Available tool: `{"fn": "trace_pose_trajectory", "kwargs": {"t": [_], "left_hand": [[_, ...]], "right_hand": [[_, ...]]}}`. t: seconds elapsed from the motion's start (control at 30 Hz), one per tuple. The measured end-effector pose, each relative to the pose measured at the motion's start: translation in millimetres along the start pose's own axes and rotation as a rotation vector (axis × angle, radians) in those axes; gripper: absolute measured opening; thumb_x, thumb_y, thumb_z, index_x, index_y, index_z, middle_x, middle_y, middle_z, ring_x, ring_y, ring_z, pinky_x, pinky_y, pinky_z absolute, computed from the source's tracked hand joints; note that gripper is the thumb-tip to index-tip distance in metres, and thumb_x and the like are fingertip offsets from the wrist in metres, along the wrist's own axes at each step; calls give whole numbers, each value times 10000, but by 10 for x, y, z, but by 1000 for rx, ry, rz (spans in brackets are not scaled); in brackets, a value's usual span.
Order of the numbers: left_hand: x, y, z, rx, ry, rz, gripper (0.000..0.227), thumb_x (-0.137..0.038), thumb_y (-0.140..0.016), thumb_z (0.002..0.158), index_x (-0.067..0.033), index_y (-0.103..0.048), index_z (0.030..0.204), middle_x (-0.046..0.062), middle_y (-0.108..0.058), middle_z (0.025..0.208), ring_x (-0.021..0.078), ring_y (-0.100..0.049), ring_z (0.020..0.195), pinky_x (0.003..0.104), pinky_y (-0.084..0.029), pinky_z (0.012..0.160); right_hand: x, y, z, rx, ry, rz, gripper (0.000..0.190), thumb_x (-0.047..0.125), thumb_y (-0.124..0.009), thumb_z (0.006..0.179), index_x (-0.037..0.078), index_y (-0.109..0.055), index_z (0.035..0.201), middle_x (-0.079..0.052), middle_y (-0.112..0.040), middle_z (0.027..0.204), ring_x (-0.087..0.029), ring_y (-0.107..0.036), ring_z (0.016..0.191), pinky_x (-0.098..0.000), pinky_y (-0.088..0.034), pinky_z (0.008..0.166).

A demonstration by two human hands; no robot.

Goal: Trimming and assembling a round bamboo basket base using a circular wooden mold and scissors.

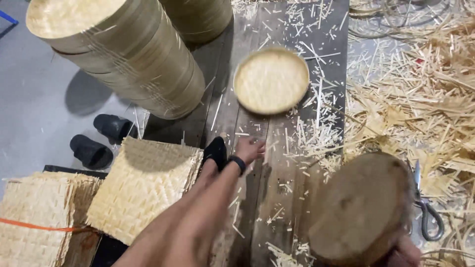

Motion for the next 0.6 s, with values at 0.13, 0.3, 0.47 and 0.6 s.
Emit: {"fn": "trace_pose_trajectory", "kwargs": {"t": [0.13, 0.3, 0.47, 0.6], "left_hand": [[-1000, -160, -1495, 82, -450, 1561, 444, -293, -668, 931, -56, -615, 1303, 232, -684, 1203, 386, -649, 1141, 477, -517, 971], [-962, 1108, -2315, -298, -382, 1697, 661, -329, -651, 883, -25, -459, 1437, 295, -616, 1289, 439, -594, 1196, 519, -471, 1038], [11, 2542, -1977, -539, 11, 2001, 1016, -570, -690, 876, 97, -281, 1524, 322, -466, 1428, 424, -479, 1307, 491, -416, 1125], [769, 3522, -1733, -563, 44, 1921, 907, -522, -610, 944, 127, -362, 1529, 326, -551, 1368, 395, -559, 1191, 486, -503, 1042]], "right_hand": [[-895, -270, 765, -23, 9, 4, 626, 406, -478, 952, -4, -547, 1420, -163, -605, 1385, -328, -582, 1236, -479, -446, 1067], [-915, -850, 492, 65, 2, 25, 715, 480, -463, 941, -12, -505, 1458, -195, -586, 1403, -335, -584, 1223, -464, -456, 1065], [-747, -309, 321, -36, -8, -111, 716, 490, -334, 1020, -7, -390, 1532, -203, -498, 1499, -368, -479, 1345, -507, -355, 1127], [-962, -50, 35, -141, -123, -98, 743, 532, -269, 1030, 22, -335, 1566, -174, -457, 1556, -380, -418, 1428, -529, -320, 1141]]}}
Point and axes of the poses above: each hand's wrist, its own z-axis towards the middle knuckle, its own y-axis out of the back of the hand, x = y × z, the point moved 2 cm from there along z, towards the middle knuckle
